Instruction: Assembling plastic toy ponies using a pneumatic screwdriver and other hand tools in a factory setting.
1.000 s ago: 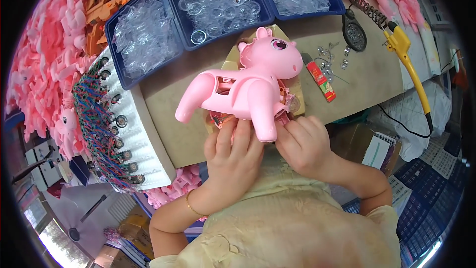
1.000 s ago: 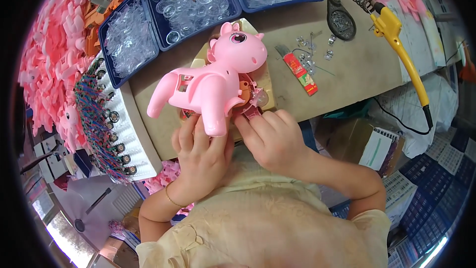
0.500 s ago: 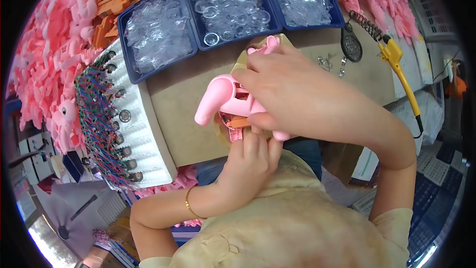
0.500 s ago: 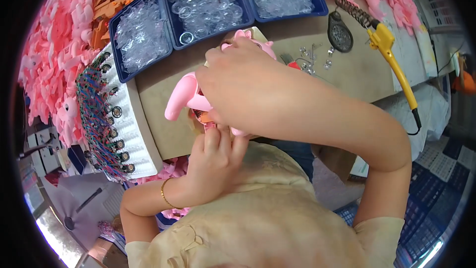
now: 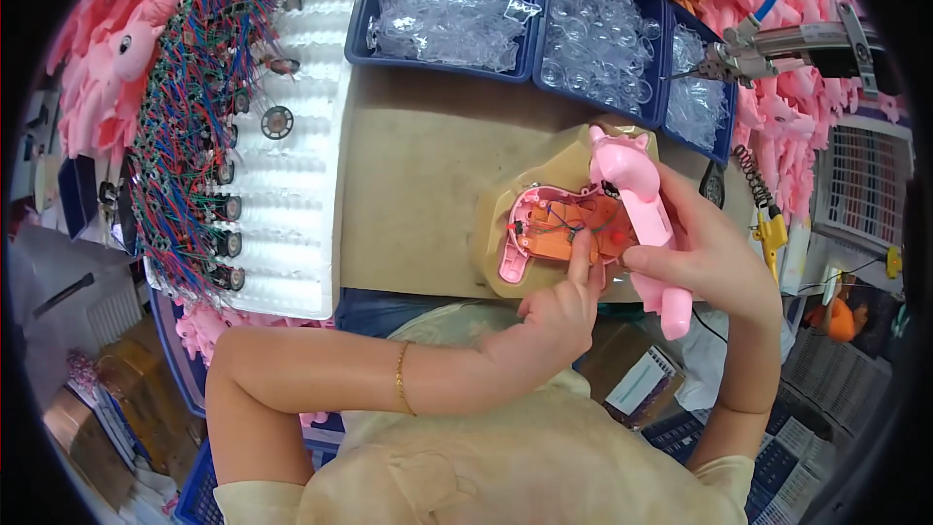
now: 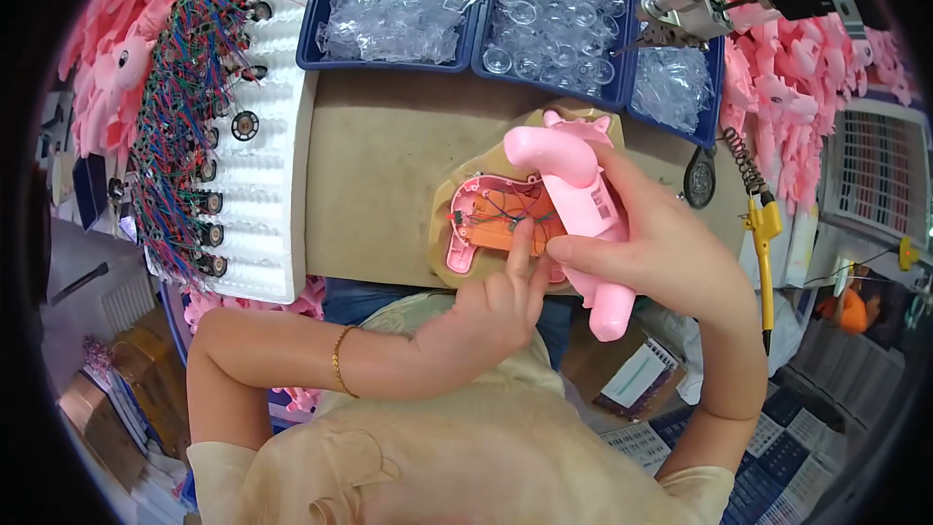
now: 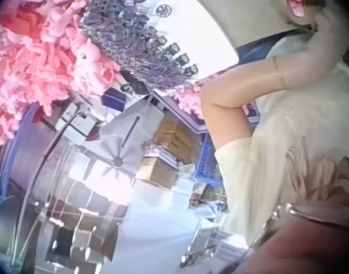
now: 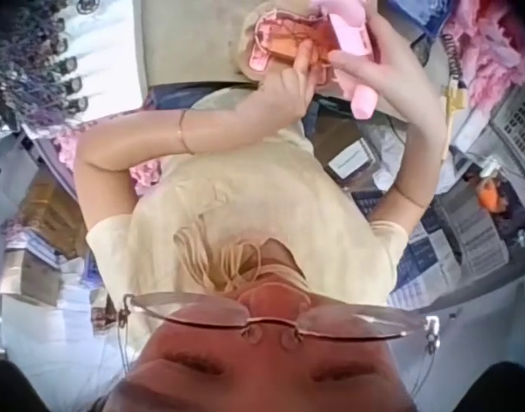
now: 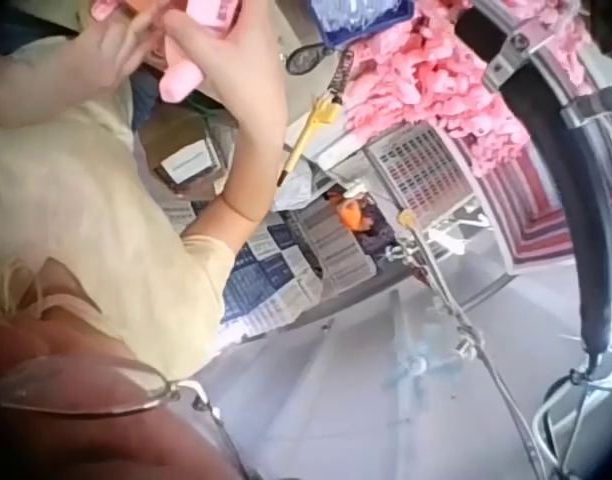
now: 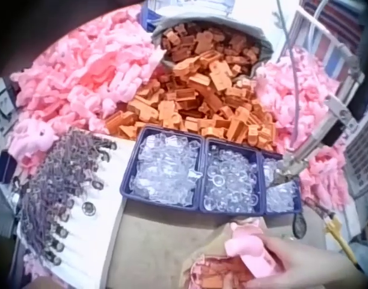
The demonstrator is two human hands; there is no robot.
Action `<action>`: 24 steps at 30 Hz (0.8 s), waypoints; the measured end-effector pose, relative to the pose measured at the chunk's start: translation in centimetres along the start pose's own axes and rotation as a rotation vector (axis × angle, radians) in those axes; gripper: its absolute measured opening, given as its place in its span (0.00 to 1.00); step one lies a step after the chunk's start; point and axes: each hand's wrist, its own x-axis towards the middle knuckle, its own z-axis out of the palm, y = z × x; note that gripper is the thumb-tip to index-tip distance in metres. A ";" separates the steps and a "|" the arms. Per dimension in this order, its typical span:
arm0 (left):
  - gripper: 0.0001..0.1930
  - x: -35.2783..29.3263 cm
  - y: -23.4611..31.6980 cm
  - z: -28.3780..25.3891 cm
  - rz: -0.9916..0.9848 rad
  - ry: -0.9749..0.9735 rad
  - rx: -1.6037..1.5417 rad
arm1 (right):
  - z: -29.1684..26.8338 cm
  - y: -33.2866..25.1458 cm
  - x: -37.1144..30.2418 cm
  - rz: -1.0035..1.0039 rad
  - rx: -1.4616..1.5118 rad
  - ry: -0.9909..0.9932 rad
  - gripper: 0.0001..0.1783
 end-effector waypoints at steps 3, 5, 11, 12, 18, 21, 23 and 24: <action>0.21 -0.1 0.0 -0.2 0.003 -0.007 0.025 | -0.2 1.2 0.1 0.036 0.048 -0.015 0.43; 0.21 0.1 0.0 -0.2 0.007 -0.011 0.048 | -0.4 1.7 0.0 0.027 0.078 -0.003 0.43; 0.13 0.1 0.8 -0.8 -0.004 0.012 0.015 | 0.7 -1.4 0.7 -0.356 -0.298 -0.014 0.34; 0.11 0.1 0.6 -0.4 0.013 -0.035 -0.004 | 0.8 -2.4 2.2 -0.527 -0.535 -0.106 0.37; 0.10 0.1 0.6 -0.8 0.055 -0.070 0.034 | 0.1 -2.5 2.6 -0.201 -0.403 -0.321 0.31; 0.15 0.1 0.9 -0.4 -0.020 -0.013 0.020 | -0.6 -2.2 2.4 -0.187 -0.136 -0.454 0.31; 0.19 0.2 0.9 -0.3 -0.045 -0.016 0.078 | -0.6 -2.2 1.8 0.004 0.043 -0.328 0.34; 0.19 0.2 0.9 -0.2 -0.045 -0.016 0.075 | -0.8 -1.5 1.7 -0.056 -0.012 -0.301 0.37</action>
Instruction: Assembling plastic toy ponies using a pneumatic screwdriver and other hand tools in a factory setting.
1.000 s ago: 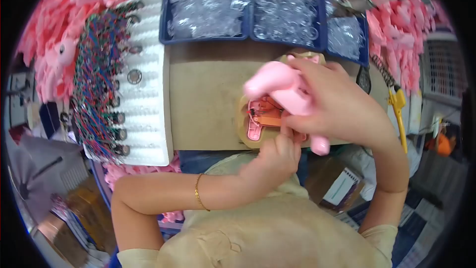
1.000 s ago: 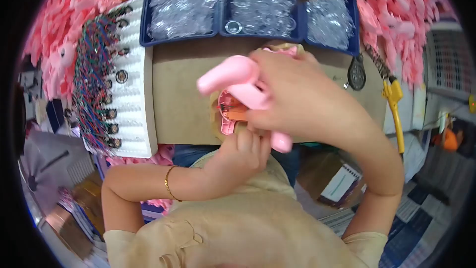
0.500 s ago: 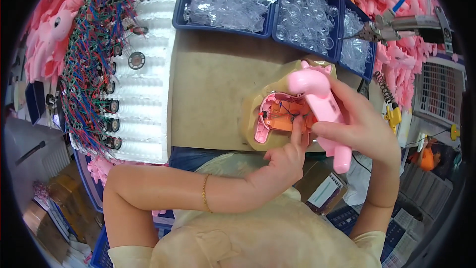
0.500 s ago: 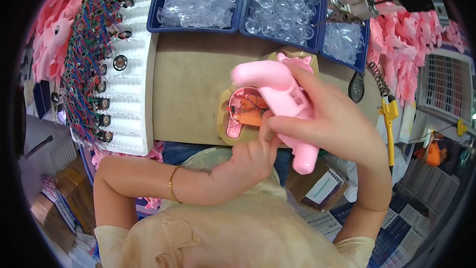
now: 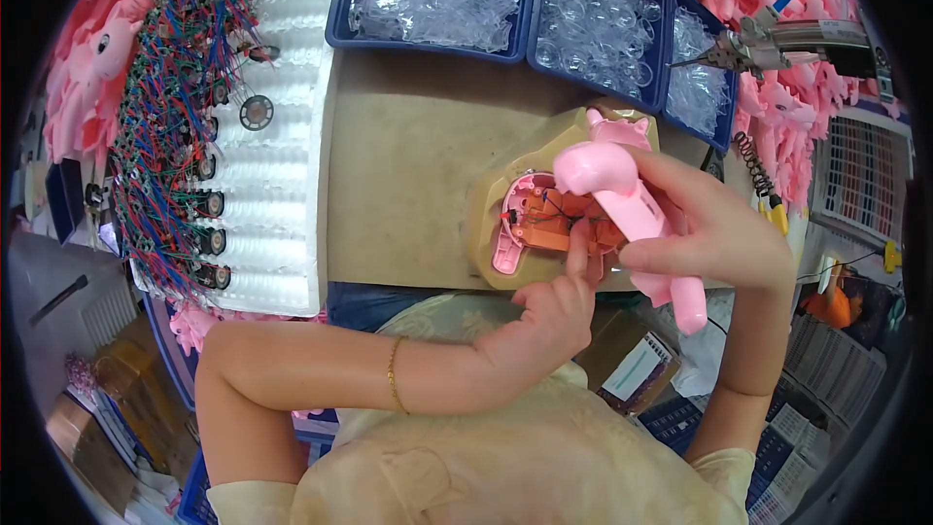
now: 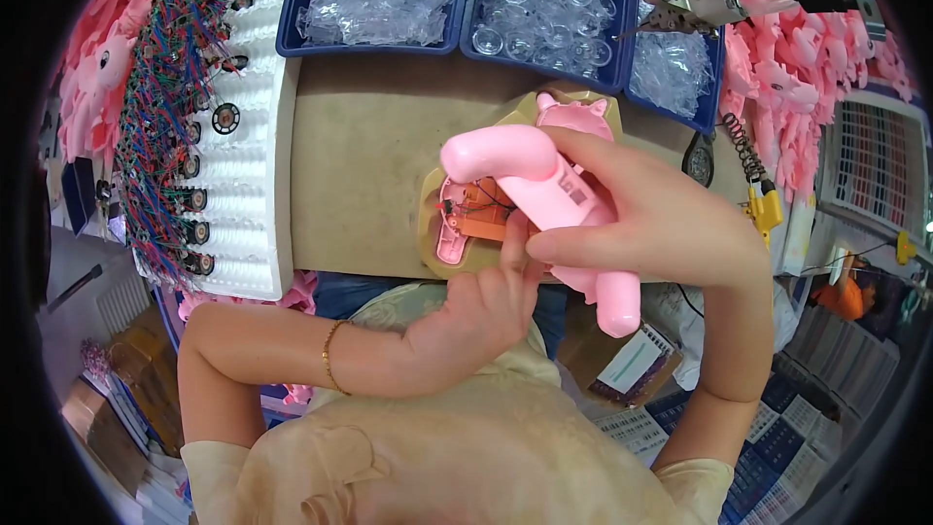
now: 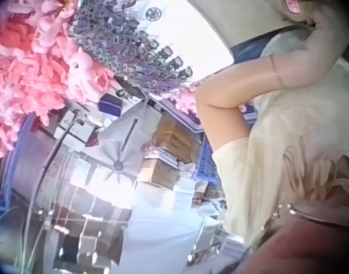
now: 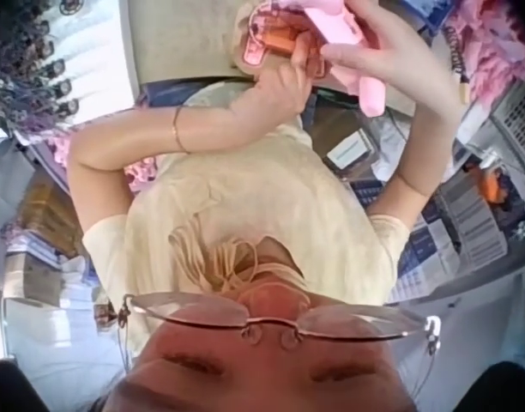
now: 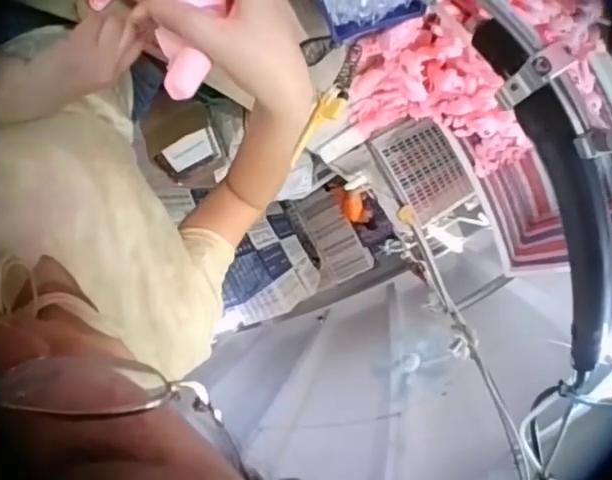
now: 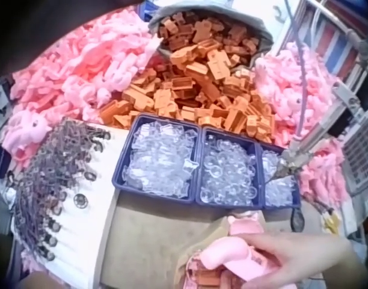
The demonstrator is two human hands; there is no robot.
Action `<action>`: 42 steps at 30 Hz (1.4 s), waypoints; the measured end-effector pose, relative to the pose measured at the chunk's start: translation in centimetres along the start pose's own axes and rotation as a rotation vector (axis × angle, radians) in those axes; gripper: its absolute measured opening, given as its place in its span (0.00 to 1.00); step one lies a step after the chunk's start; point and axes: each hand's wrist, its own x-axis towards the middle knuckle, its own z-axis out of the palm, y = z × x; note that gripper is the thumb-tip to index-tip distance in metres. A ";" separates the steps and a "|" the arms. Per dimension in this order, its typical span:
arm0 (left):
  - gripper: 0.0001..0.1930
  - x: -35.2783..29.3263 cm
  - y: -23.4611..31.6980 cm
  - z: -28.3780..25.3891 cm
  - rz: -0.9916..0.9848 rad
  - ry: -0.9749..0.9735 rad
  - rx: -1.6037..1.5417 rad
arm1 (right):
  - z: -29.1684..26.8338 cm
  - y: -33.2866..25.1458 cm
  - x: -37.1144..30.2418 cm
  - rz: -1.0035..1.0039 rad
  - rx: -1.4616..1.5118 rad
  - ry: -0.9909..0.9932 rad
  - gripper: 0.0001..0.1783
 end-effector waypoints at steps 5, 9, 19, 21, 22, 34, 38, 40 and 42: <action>0.17 0.1 -0.7 0.0 0.029 0.030 -0.026 | -0.5 1.4 -1.6 0.041 0.080 0.064 0.41; 0.20 0.2 -0.4 -0.2 -0.019 0.011 -0.027 | -0.8 2.5 -1.6 0.056 0.104 0.083 0.43; 0.19 0.1 -0.6 0.1 0.000 0.049 -0.031 | 0.2 2.9 -2.0 0.045 0.014 0.203 0.44; 0.18 0.1 -0.5 0.2 0.011 0.063 -0.030 | 0.9 3.7 -1.8 -0.087 -0.004 0.342 0.34; 0.18 0.2 -0.2 0.3 0.001 0.059 -0.019 | 1.0 3.1 -1.6 -0.087 0.000 0.342 0.34; 0.16 -1.0 0.7 1.7 -0.126 0.015 -0.248 | 1.7 3.2 1.0 -0.468 -0.974 0.248 0.40; 0.25 -2.1 -1.0 2.5 -0.008 0.029 -0.590 | 1.8 3.6 1.1 -0.430 -0.990 0.270 0.41; 0.24 -3.0 -1.8 2.9 -0.063 0.026 -0.868 | 1.9 3.7 1.0 -0.414 -0.981 0.273 0.41; 0.22 -4.1 -2.5 2.9 -0.122 0.026 -1.144 | 2.0 3.8 0.9 -0.398 -0.974 0.277 0.42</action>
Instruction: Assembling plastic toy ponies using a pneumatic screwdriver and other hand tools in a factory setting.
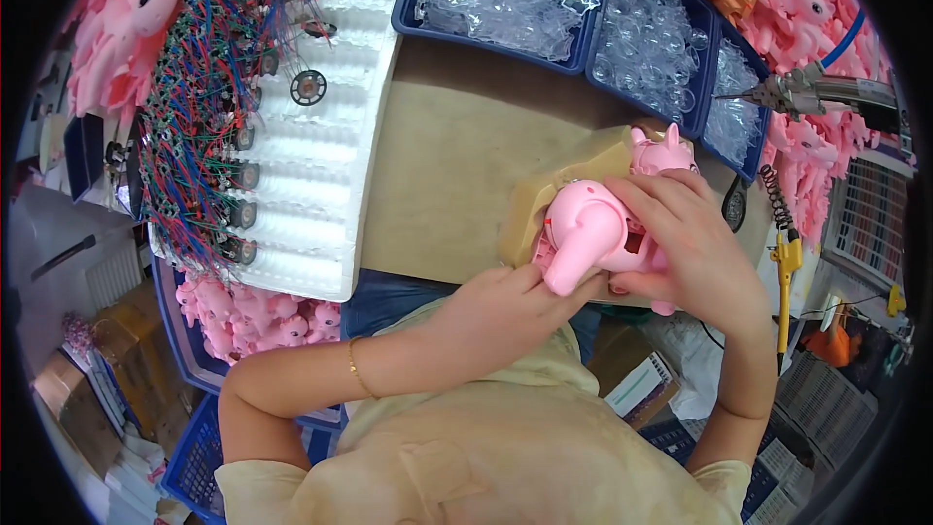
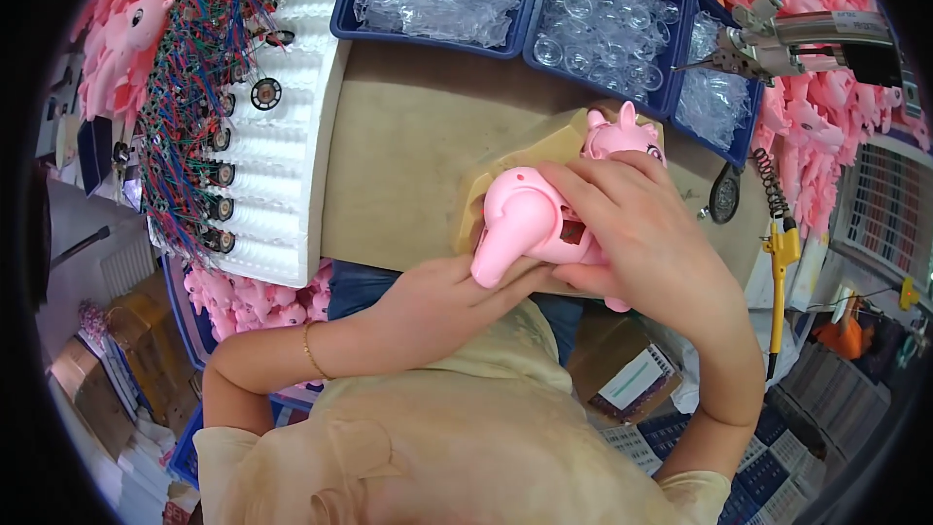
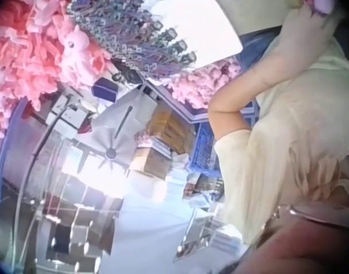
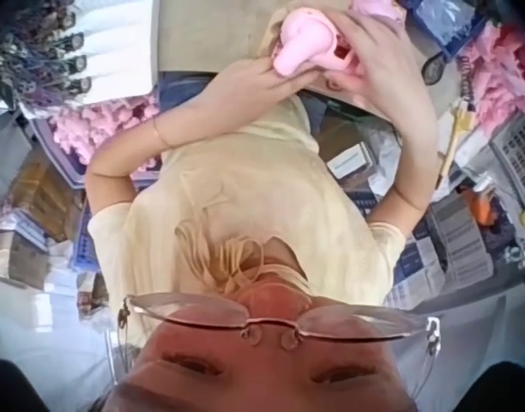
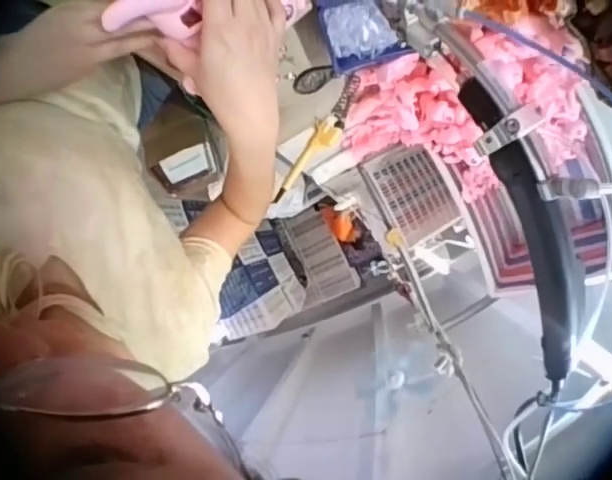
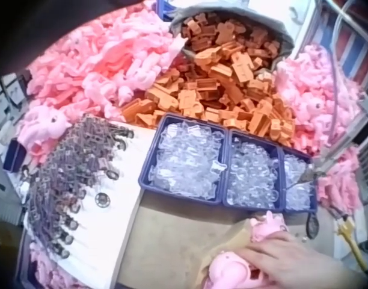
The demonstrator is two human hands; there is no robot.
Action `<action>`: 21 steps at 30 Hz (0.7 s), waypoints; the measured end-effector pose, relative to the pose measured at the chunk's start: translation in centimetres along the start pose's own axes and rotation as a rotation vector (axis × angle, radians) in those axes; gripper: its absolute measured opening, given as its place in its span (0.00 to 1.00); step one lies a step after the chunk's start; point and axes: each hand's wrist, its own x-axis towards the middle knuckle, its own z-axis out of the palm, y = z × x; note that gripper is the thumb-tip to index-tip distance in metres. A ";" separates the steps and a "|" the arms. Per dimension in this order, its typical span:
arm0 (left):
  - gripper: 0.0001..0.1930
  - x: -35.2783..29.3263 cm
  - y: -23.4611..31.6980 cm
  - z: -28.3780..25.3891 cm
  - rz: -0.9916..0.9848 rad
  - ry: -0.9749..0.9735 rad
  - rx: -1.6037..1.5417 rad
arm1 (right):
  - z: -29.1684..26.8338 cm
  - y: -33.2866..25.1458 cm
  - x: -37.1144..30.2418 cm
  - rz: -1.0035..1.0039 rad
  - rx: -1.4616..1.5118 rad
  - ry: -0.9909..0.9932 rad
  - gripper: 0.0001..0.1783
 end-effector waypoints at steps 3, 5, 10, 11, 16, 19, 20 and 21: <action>0.24 -0.7 0.1 -0.6 -0.019 -0.007 0.023 | 0.1 0.0 -0.1 0.004 0.006 0.002 0.42; 0.15 0.0 0.1 0.3 -0.032 -0.040 0.069 | -0.1 -0.1 -0.1 0.004 0.012 -0.009 0.42; 0.12 0.5 0.4 0.1 0.022 0.105 0.221 | -0.2 -0.2 0.0 0.002 -0.006 0.017 0.41; 0.12 0.5 0.3 -0.1 0.012 0.077 0.183 | -0.2 -0.3 0.0 -0.013 -0.007 0.030 0.41; 0.12 -1.4 -1.1 -1.3 0.142 0.219 0.159 | 0.1 -0.1 -0.2 0.005 -0.004 0.022 0.43; 0.14 -2.4 -1.8 -1.6 0.052 0.321 0.129 | 0.2 -0.3 -0.3 0.007 -0.022 0.026 0.43; 0.16 -2.5 -2.0 -1.6 -0.028 0.399 0.137 | 0.2 -0.5 -0.2 0.011 -0.037 0.025 0.43; 0.16 -2.2 -2.0 -1.6 -0.031 0.398 0.138 | 0.2 -0.6 -0.2 0.009 -0.035 0.024 0.43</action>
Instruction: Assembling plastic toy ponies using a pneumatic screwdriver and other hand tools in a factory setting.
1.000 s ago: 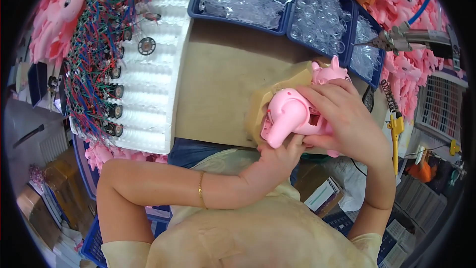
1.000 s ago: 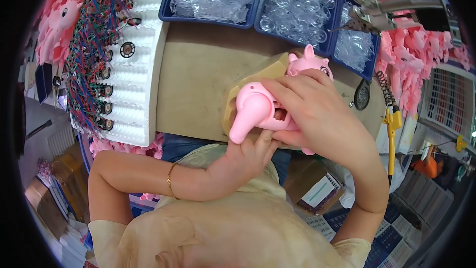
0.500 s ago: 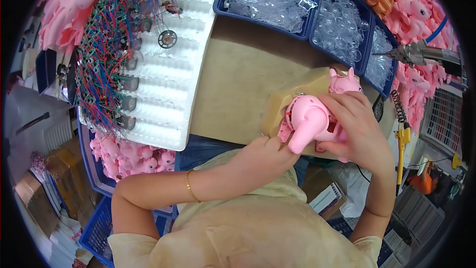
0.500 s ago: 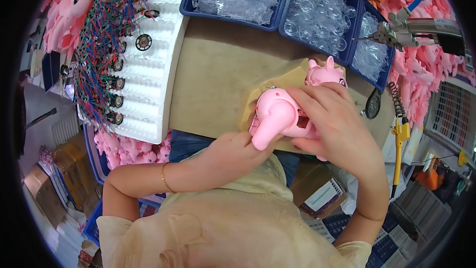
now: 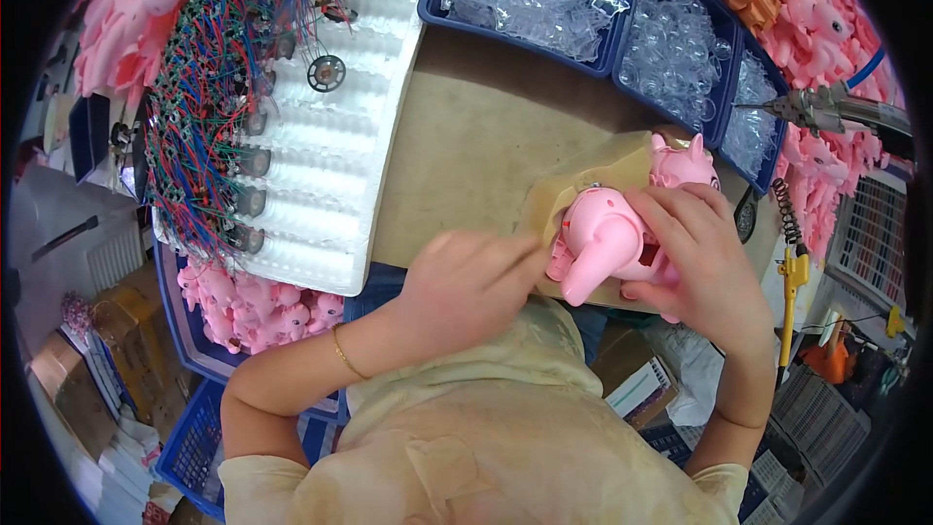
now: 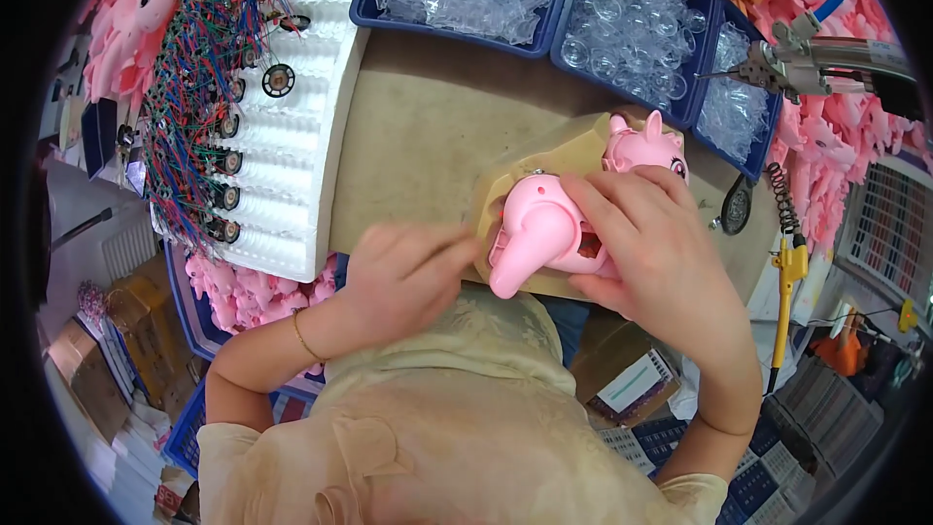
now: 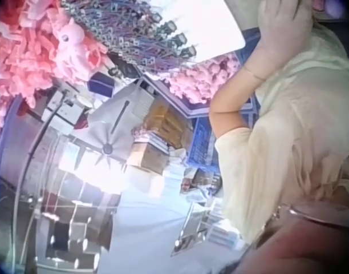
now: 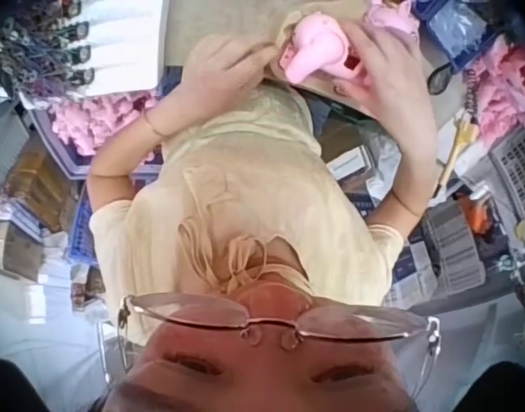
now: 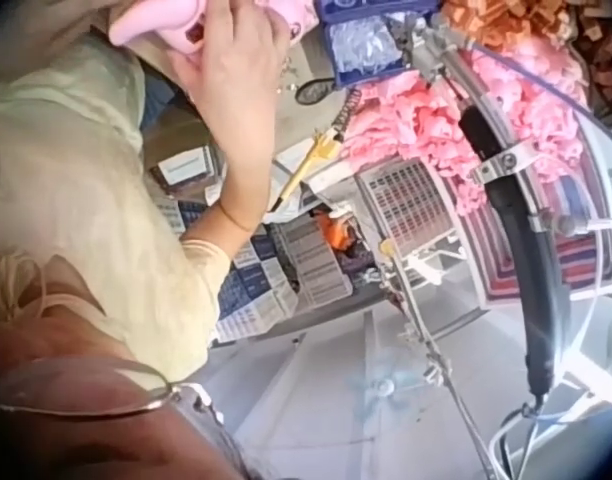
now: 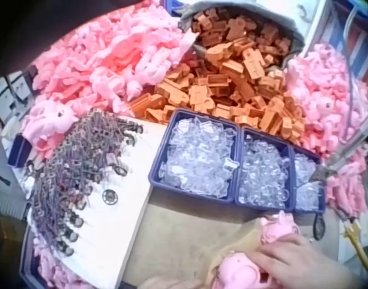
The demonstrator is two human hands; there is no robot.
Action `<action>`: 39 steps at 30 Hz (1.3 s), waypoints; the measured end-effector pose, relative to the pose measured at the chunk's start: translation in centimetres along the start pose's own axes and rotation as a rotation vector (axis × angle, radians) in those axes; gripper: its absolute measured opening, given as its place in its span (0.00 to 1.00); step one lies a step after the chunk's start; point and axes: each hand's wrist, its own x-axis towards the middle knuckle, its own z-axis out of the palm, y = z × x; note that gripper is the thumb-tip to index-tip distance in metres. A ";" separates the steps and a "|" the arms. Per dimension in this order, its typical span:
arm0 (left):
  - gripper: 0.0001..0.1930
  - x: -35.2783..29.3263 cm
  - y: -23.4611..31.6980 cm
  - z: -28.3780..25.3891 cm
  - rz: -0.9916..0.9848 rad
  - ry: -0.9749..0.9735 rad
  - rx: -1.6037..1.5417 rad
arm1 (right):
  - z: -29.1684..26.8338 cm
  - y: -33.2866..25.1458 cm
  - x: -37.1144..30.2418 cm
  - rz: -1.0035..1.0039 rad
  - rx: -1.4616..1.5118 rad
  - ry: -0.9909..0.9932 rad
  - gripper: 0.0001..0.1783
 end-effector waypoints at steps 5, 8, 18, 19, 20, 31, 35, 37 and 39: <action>0.24 1.1 0.1 0.8 -0.171 0.019 0.012 | 0.1 0.0 0.0 0.022 0.006 0.009 0.44; 0.25 1.1 0.0 0.6 -0.160 -0.010 0.022 | 0.1 0.0 0.0 0.030 0.000 0.006 0.43; 0.26 1.2 -0.3 0.3 -0.144 -0.031 0.022 | 0.2 -0.4 0.3 0.013 0.008 0.002 0.43; 0.23 1.4 -0.5 0.1 -0.138 -0.064 -0.008 | 0.1 -0.5 0.2 0.019 0.012 0.011 0.42; 0.20 1.9 -0.6 -0.3 -0.130 -0.098 -0.038 | 0.1 -0.6 0.2 0.027 0.017 0.023 0.42; 0.26 10.9 1.3 -1.0 -0.116 -0.362 -0.298 | 0.9 0.8 -1.5 -0.108 0.054 0.407 0.18; 0.31 11.9 1.7 -0.9 0.070 -0.602 -0.012 | 1.9 0.4 -8.1 0.523 0.513 0.392 0.13; 0.32 12.4 2.1 -0.7 0.195 -0.651 0.077 | 3.7 -0.6 -8.9 0.652 1.044 0.248 0.12; 0.31 12.5 1.9 -0.6 0.141 -0.589 0.001 | 5.0 -1.2 -8.2 0.736 1.591 0.089 0.13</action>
